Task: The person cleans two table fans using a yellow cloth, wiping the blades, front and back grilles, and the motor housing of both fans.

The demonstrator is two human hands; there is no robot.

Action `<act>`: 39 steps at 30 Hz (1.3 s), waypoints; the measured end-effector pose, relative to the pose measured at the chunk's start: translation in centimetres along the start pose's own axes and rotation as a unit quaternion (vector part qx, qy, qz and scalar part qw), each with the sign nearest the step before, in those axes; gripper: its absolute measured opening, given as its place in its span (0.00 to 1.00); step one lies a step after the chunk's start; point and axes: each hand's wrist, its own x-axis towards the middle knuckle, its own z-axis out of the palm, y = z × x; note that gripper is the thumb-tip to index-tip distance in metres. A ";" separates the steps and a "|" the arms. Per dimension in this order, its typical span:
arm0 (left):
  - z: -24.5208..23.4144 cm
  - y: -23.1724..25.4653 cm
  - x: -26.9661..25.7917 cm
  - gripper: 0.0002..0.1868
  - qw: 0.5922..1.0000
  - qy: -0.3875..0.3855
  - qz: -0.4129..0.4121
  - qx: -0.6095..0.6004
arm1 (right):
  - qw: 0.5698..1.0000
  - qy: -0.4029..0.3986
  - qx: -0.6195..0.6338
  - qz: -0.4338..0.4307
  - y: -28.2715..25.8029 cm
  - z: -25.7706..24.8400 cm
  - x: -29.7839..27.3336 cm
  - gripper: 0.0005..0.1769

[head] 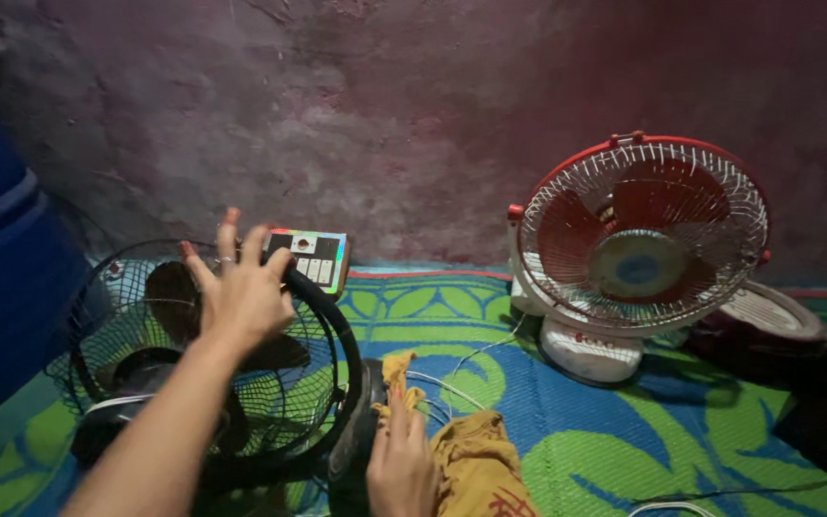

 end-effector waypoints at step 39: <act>5.4 0.3 1.7 0.64 0.982 -0.154 -0.012 0.111 | 0.948 0.214 -0.193 -0.136 2.1 6.5 -4.5 0.38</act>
